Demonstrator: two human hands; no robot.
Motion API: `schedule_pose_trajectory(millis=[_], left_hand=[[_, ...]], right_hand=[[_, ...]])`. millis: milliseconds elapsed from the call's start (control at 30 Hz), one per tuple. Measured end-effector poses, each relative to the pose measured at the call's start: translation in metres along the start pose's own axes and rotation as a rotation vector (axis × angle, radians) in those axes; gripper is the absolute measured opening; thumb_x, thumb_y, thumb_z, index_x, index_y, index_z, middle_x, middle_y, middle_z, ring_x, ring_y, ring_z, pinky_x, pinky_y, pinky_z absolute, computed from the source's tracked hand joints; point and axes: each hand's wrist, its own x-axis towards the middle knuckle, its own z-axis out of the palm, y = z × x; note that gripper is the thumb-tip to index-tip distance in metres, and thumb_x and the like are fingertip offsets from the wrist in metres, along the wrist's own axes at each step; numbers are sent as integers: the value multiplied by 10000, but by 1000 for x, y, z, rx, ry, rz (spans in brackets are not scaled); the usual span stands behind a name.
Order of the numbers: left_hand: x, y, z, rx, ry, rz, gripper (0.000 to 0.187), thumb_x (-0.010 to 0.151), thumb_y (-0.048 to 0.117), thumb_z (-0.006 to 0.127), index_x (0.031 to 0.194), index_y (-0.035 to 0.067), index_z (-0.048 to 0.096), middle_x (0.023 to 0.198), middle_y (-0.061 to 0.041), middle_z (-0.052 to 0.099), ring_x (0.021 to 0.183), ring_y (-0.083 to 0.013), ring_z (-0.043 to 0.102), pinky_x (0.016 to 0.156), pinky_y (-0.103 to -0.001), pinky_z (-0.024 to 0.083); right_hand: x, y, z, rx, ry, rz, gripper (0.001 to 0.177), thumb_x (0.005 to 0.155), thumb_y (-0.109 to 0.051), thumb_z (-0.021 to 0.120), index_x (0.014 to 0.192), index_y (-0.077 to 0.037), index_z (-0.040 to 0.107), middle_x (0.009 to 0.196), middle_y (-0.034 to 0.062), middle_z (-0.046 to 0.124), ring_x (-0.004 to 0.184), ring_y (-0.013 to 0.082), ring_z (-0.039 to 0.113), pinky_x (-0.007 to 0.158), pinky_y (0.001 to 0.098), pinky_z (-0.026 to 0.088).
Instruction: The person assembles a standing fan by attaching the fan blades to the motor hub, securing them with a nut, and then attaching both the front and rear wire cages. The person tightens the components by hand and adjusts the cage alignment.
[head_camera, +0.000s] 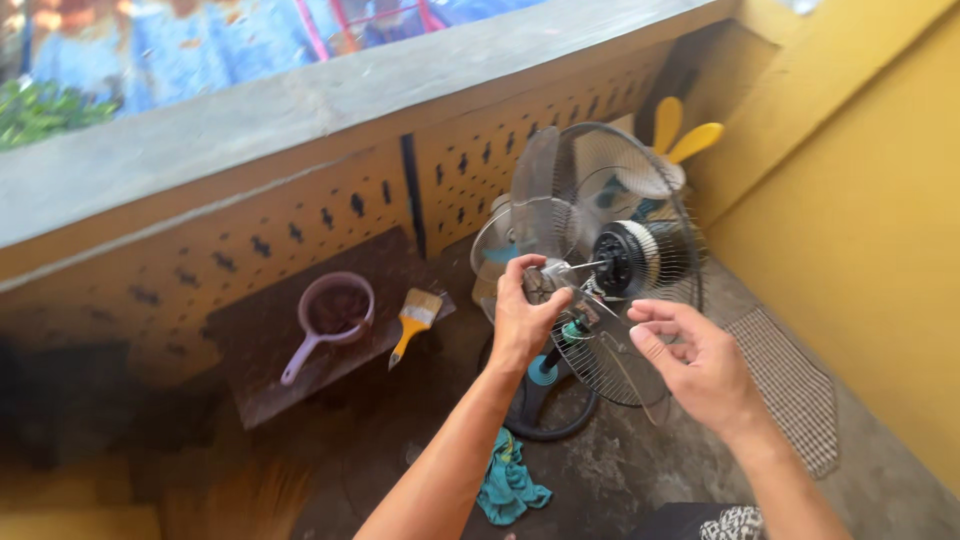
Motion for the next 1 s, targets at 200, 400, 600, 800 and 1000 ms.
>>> schedule_pose_trajectory(millis=[200,400,600,800,1000], left_hand=[[-12,-9,0,-235,-11,-90,629,731,194,799,1297,110,538,1205,-121,645,1056,-198,654,906,-323,555],[5,-19,-13,-170,-99,-85,620,735,122,774,1311,103,546,1270,-88,649,1114,-192,653,935,-323,559],[14,-35,-13,-130,-139,-128,667,705,91,784,1331,107,552,1320,-91,635,1212,-203,604,1022,-339,491],[18,-61,0,-283,-108,-255,718,752,115,766,1405,109,467,1307,-120,633,1172,-214,624,994,-347,523],[21,-75,16,-385,-90,-378,844,732,99,779,1468,157,372,1344,-147,603,1147,-218,624,939,-339,531]], right_hand=[[22,3,4,-115,-72,25,481,893,-184,701,1350,-60,620,1284,74,713,1144,176,687,876,318,580],[36,9,20,-153,-53,-3,498,890,-196,714,1357,-59,610,1352,90,675,1230,203,651,941,338,563],[20,4,20,-63,-8,-136,381,884,-99,700,1260,-42,680,1253,79,729,1142,174,705,892,299,607],[5,2,-14,8,87,-120,290,907,-52,672,1192,-29,719,1159,80,762,975,145,732,833,271,598],[12,-9,-21,-250,42,-375,331,831,-71,731,1162,-70,727,1143,53,770,862,123,750,785,257,608]])
